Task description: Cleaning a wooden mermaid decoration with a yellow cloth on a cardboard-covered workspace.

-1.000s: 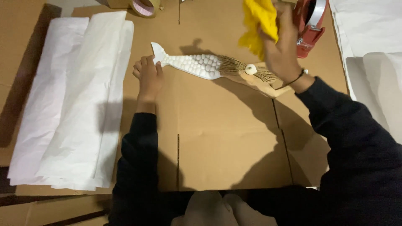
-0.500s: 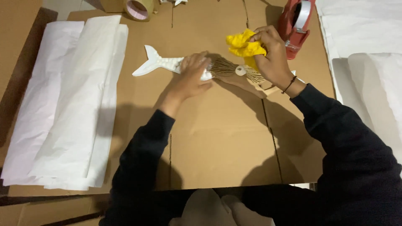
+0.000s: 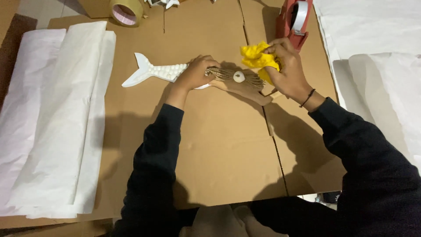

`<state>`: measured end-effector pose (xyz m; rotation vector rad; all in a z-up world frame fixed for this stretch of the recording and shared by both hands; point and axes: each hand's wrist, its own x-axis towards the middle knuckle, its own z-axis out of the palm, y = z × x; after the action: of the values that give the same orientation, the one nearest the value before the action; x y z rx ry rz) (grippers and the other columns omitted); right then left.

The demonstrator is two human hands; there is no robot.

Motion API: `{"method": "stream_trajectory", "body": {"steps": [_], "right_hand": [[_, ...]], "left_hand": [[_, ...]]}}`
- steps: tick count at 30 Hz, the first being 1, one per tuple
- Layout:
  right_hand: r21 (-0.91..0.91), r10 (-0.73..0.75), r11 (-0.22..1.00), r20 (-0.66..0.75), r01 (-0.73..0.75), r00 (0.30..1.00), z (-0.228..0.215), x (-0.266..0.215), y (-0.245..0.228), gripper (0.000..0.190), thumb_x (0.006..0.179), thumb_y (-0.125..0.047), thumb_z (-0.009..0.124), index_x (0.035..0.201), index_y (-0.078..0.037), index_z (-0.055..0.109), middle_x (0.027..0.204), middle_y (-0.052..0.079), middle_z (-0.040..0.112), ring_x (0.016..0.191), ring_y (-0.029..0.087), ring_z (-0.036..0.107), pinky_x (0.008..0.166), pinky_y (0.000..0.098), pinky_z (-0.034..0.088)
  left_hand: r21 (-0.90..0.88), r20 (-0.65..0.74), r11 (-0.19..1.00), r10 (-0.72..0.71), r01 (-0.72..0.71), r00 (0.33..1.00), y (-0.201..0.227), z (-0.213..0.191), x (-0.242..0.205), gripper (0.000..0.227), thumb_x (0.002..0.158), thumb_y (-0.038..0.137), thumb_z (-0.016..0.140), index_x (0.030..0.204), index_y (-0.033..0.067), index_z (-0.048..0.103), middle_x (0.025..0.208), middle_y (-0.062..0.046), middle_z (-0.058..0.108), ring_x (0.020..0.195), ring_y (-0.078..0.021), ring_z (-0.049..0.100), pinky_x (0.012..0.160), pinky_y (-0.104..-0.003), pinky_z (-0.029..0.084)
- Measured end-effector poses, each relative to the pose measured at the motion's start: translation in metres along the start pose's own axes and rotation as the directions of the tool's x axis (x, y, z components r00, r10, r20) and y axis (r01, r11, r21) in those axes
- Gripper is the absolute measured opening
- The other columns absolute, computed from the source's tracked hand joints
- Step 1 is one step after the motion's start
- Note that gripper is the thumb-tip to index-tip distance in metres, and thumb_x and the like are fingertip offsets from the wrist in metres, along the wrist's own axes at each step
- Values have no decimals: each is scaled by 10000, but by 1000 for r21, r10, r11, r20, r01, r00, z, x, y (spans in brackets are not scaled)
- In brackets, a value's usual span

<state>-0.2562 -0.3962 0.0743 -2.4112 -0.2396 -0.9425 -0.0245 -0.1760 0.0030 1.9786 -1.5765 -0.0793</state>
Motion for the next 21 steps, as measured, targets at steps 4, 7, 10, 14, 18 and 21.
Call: {"method": "stream_trajectory", "body": {"steps": [4,7,10,14,18,21], "right_hand": [[21,-6,1000,48,5,999,8,-8,-16,289,871,-46,583,1124,92,603,1229,261,532,1202,429,555,990,536,477],[31,-48,998,67,46,997,25,-17,-31,354,794,-72,683,1125,47,633,1239,316,525,961,582,632,813,606,526],[-133,-169,973,140,187,976,46,-20,-49,500,687,-213,743,1166,-104,647,1321,187,507,956,439,691,812,531,562],[-177,-185,949,356,260,916,84,-25,-64,294,919,-114,577,1195,-31,636,1221,231,584,1022,399,657,892,460,517],[-534,-505,582,355,614,787,130,-27,-38,276,987,-293,615,1153,-75,649,1329,158,562,1160,300,627,989,359,509],[-641,-447,571,283,514,849,165,-22,-21,305,931,-360,654,1082,-97,685,1196,134,592,1101,313,629,978,393,503]], "left_hand": [[94,-109,995,36,-26,993,1,8,4,289,867,100,658,1102,230,766,1068,44,717,1036,-262,586,928,-398,345],[83,-170,996,-20,34,985,6,8,6,255,835,209,736,1063,322,708,970,97,667,977,-173,608,1008,-407,320],[147,-189,989,25,3,982,12,5,8,472,711,14,742,1087,295,691,1016,44,655,1028,-227,641,1060,-444,338],[-127,-167,992,2,-24,986,22,-2,8,497,726,-95,682,1150,164,704,1062,-89,650,1054,-358,676,962,-480,509],[-50,-174,998,29,-39,984,33,-7,8,481,739,-86,648,1165,131,706,1066,-103,639,1028,-377,690,888,-506,561],[22,-192,996,92,-90,977,28,-9,9,461,725,-48,688,1139,152,719,1013,-93,639,980,-390,692,901,-513,540]]}}
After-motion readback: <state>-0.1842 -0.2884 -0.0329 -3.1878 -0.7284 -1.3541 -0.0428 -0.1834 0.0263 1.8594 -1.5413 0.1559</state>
